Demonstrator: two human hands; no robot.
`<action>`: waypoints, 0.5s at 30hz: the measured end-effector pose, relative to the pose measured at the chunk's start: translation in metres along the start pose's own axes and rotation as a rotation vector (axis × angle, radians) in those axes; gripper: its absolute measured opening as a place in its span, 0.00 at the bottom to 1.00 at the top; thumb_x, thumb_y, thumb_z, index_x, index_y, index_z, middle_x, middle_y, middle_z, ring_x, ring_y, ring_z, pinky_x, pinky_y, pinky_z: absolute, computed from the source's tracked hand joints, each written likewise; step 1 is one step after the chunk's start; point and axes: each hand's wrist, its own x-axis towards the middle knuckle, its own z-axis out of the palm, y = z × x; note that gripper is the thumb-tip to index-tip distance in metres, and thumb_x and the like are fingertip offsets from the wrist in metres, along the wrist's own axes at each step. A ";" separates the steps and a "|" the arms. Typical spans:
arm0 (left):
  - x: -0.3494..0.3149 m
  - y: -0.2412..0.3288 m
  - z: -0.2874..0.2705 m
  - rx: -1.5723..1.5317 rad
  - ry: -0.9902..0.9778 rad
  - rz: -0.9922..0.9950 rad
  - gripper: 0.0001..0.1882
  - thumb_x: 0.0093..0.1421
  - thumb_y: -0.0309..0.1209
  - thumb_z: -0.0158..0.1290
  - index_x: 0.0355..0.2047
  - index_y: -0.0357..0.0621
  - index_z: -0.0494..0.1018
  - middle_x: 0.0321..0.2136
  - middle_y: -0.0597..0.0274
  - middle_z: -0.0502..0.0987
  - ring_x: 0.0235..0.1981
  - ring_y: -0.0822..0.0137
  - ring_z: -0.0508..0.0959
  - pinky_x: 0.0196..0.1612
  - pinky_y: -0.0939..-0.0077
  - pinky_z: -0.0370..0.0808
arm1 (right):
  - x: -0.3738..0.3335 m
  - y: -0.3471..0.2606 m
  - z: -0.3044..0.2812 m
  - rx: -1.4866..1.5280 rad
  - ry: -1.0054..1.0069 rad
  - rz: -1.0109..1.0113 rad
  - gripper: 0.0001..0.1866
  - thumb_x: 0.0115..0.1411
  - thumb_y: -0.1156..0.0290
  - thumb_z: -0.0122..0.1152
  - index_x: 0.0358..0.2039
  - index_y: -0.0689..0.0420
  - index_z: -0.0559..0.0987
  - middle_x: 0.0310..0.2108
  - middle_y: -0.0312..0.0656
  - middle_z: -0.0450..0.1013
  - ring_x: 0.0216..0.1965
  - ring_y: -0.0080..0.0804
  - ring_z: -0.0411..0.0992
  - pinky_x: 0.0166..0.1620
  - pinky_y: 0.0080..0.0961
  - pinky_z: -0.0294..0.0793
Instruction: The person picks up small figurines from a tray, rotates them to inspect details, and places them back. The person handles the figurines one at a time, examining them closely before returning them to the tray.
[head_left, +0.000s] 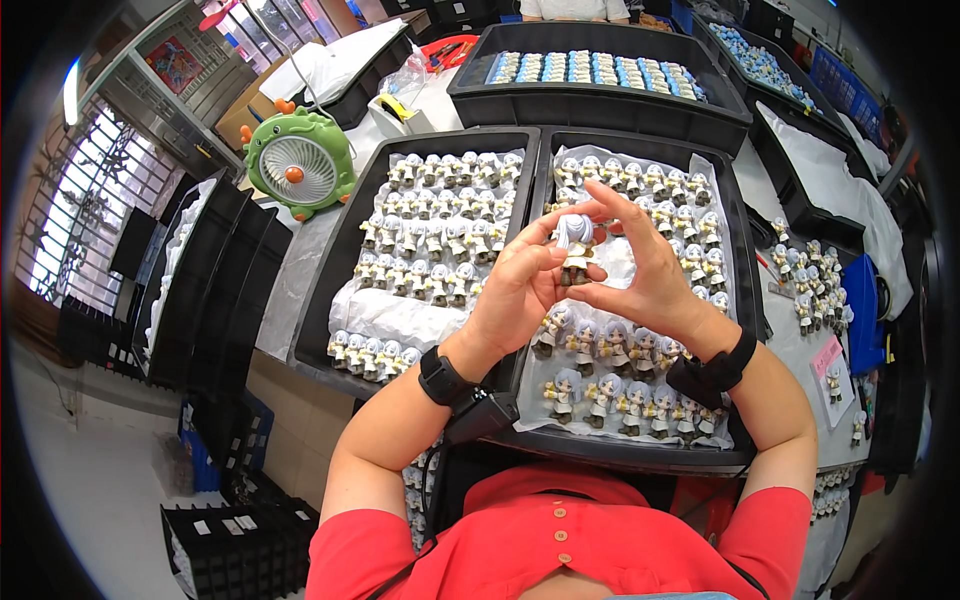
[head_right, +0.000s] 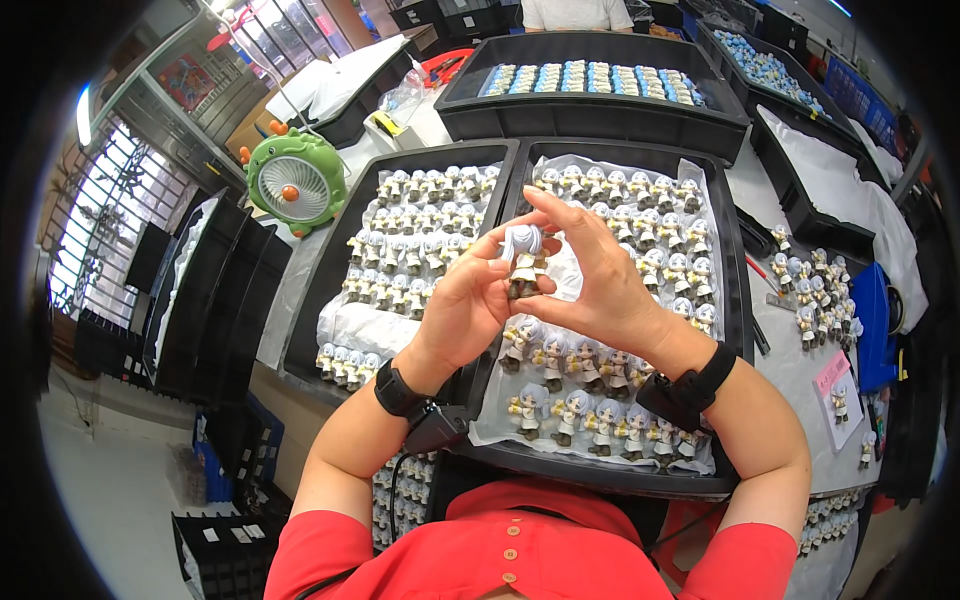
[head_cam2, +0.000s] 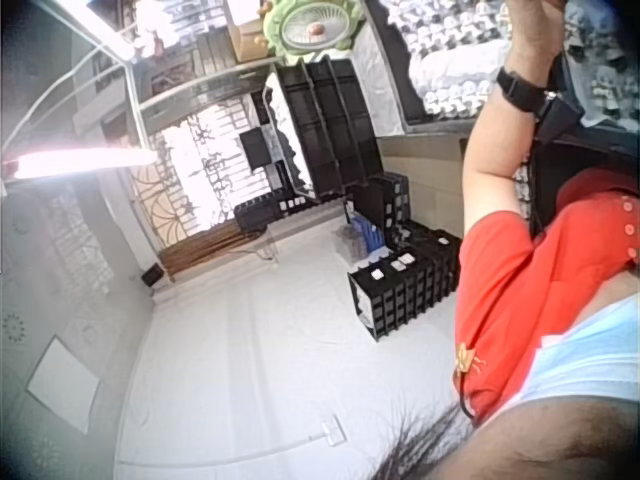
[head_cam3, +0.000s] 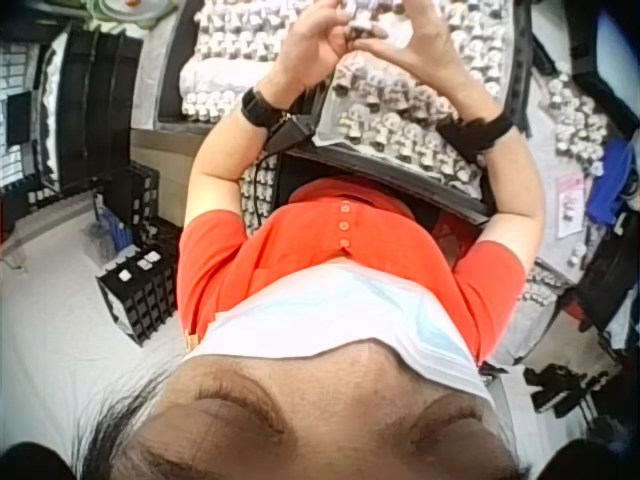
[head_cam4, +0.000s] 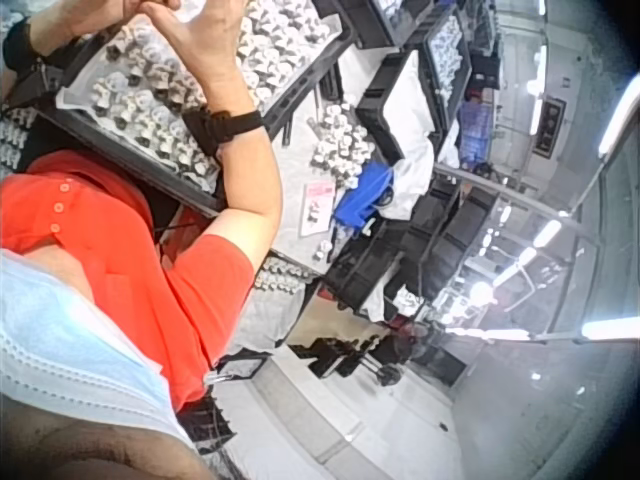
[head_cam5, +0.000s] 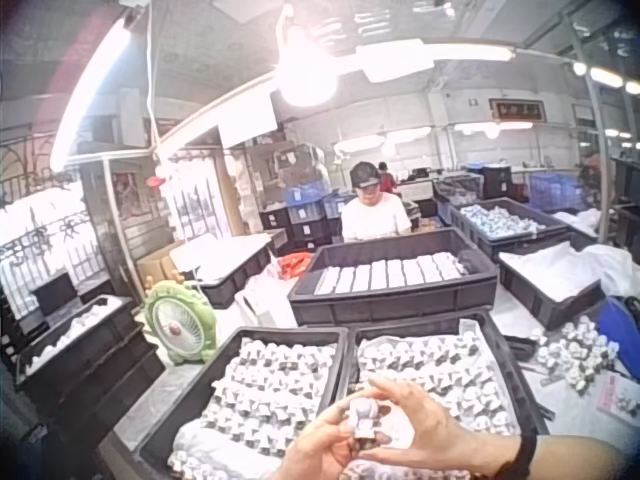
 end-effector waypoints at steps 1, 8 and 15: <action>0.000 0.000 0.000 -0.005 0.004 -0.001 0.31 0.54 0.30 0.42 0.60 0.36 0.54 0.50 0.49 0.66 0.38 0.64 0.75 0.44 0.72 0.74 | 0.000 0.000 0.000 0.005 -0.001 0.004 0.49 0.37 0.69 0.74 0.61 0.54 0.58 0.46 0.41 0.69 0.43 0.36 0.68 0.49 0.31 0.68; 0.000 0.000 -0.001 -0.016 -0.005 -0.008 0.31 0.54 0.29 0.42 0.60 0.36 0.54 0.50 0.49 0.66 0.38 0.64 0.75 0.45 0.71 0.74 | -0.001 0.001 0.001 0.029 -0.007 0.017 0.49 0.37 0.70 0.73 0.61 0.54 0.58 0.46 0.40 0.69 0.41 0.33 0.68 0.48 0.30 0.69; 0.000 0.001 0.000 -0.011 0.006 0.003 0.30 0.54 0.29 0.43 0.59 0.36 0.55 0.51 0.49 0.66 0.38 0.64 0.74 0.45 0.71 0.73 | 0.000 0.001 0.001 0.013 -0.007 0.007 0.49 0.38 0.70 0.73 0.61 0.54 0.57 0.46 0.40 0.69 0.40 0.31 0.68 0.47 0.29 0.69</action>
